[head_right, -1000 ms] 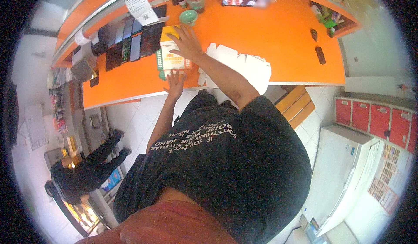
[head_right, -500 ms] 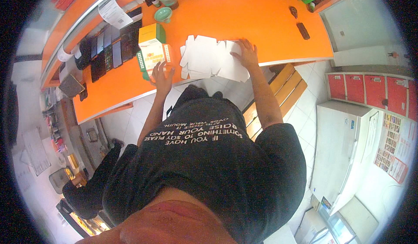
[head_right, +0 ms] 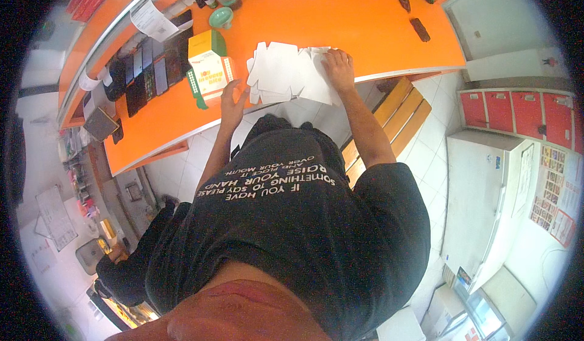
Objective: The person assembles small, flat-packed cardboard boxes at a counter. They fold the flaps and tuck them into slots to form the box structure. The person handles multiple boxes sequentially, placing the finished ones on the counter.
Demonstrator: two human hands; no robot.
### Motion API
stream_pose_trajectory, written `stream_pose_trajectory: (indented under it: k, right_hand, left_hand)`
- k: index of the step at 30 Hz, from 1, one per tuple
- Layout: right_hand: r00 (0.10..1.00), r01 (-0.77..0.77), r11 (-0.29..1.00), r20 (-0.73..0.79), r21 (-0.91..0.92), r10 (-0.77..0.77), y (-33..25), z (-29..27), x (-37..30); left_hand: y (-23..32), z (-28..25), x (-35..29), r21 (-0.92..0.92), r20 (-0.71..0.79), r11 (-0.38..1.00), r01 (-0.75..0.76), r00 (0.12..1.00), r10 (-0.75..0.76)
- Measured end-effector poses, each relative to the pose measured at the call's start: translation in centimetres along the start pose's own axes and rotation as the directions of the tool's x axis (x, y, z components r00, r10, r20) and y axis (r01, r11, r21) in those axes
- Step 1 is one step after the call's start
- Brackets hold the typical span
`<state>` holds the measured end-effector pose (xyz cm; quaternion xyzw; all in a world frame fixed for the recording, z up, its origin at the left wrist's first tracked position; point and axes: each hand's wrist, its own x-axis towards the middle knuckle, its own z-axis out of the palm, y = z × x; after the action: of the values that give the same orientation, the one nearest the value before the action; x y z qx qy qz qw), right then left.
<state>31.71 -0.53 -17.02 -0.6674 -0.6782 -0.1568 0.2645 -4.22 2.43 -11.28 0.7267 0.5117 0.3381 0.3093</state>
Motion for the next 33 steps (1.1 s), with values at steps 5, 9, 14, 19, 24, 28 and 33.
stream_pose_trajectory:
  k: [5,9,14,19,24,28,33]
  right_hand:
    - [0.945,-0.078,0.993,0.324,0.093,0.043,0.7,0.4,1.2]
    - [0.786,-0.191,0.981,0.602,0.025,0.137,-0.4,-2.5,3.9]
    - [0.865,-0.172,0.974,0.496,0.146,0.078,-2.5,-9.9,6.9]
    - [0.980,0.050,0.882,0.147,0.469,-0.133,-9.8,-17.5,8.9]
    - [0.971,0.180,0.718,-0.005,0.672,-0.239,-14.9,-16.8,8.1]
    - [0.993,-0.032,0.459,0.081,0.888,-0.087,-14.9,-17.3,8.9]
    - [0.995,-0.037,0.209,0.015,0.977,0.102,-17.4,-17.1,9.0]
  left_hand:
    - [-1.3,-0.4,-0.9,-0.022,-0.008,1.000,0.019,1.000,-0.019]
    - [0.5,-0.8,-1.1,-0.161,0.109,0.956,0.247,0.967,-0.231]
    - [3.6,-1.7,-0.8,-0.440,0.344,0.868,0.229,0.936,-0.072]
    - [9.7,-2.7,-0.3,-0.731,0.494,0.550,0.404,0.869,0.018]
    - [9.9,-0.7,0.7,-0.935,0.289,0.238,0.263,0.954,0.083]
    - [11.8,-3.3,1.2,-0.838,0.230,0.512,0.190,0.973,0.015]
    - [11.7,-3.2,1.1,-0.777,-0.129,0.629,-0.012,0.982,-0.141]
